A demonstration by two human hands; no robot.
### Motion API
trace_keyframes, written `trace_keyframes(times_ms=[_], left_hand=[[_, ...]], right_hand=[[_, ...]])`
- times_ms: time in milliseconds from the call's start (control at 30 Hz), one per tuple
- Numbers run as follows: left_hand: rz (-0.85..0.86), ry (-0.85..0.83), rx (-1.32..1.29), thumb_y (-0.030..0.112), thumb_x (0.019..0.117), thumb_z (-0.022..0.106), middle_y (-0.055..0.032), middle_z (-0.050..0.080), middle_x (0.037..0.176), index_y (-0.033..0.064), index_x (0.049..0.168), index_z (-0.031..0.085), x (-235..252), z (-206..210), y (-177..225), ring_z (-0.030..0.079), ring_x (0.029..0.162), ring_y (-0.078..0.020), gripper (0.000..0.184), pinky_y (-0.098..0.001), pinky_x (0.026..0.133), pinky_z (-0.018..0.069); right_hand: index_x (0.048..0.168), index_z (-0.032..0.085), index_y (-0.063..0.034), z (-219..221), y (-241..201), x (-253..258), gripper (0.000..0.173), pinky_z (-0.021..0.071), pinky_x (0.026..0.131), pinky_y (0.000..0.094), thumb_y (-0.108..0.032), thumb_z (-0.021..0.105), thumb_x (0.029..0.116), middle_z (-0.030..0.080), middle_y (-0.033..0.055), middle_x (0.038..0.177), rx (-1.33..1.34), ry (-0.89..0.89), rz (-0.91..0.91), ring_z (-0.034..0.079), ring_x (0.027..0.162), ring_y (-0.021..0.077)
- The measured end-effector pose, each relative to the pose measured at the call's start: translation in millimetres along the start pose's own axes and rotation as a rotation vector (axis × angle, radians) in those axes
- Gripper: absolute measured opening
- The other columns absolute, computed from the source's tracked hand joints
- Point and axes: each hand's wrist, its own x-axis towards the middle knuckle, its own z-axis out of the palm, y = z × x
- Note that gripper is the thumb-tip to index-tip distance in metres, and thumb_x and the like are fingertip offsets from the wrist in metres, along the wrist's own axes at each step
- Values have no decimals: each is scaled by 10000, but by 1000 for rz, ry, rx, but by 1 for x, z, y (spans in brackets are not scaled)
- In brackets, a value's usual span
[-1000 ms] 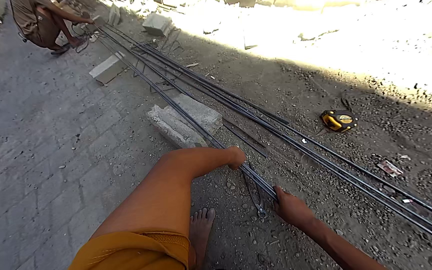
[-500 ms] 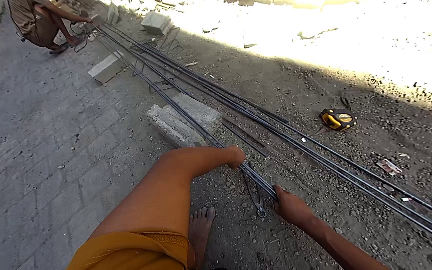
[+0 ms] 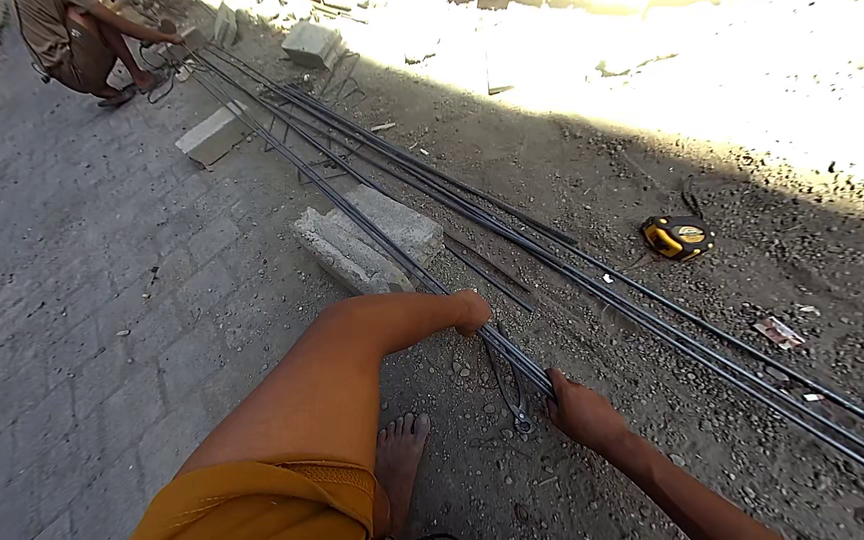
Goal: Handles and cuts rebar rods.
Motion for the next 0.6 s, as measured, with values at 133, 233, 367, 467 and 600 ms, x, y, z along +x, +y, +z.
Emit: trace_keyframes(times_ms=[133, 233, 367, 467, 600], left_hand=[[-2, -2, -4, 229, 945, 691, -179, 683, 1104, -21, 1098, 674, 1, 1, 0, 665, 1043, -349, 293, -546, 797, 536], [-5, -12, -1, 224, 944, 687, -175, 683, 1101, -14, 1094, 676, 1, 0, 0, 665, 1040, -345, 281, -543, 792, 537], [-9, -15, -1, 229, 947, 684, -175, 683, 1100, -11, 1091, 677, 2, 0, 0, 663, 1046, -349, 280, -546, 795, 535], [-8, -14, 0, 227, 948, 683, -175, 683, 1105, -13, 1089, 677, 2, 0, 0, 662, 1047, -347, 279, -546, 798, 534], [-17, 0, -17, 224, 936, 700, -171, 684, 1095, -13, 1071, 683, 2, 1, 1, 665, 1037, -345, 273, -545, 785, 539]], right_hand=[[1401, 440, -62, 0, 0, 0, 400, 558, 865, 590, -195, 514, 1032, 684, 244, 1155, 5, -4, 1, 698, 1075, 435], [1390, 443, -64, -1, 0, 0, 386, 560, 860, 588, -188, 512, 1030, 686, 241, 1144, 2, -5, -8, 699, 1070, 435], [1391, 445, -70, 0, 1, 1, 391, 561, 860, 587, -188, 518, 1025, 688, 236, 1144, 3, -5, 0, 701, 1071, 427], [1392, 445, -70, -1, 1, 1, 390, 559, 862, 588, -189, 517, 1028, 687, 237, 1148, 5, -6, -1, 700, 1074, 425], [1402, 437, -65, -1, 0, 0, 397, 558, 860, 592, -186, 508, 1031, 686, 244, 1142, 5, -8, -1, 699, 1071, 435]])
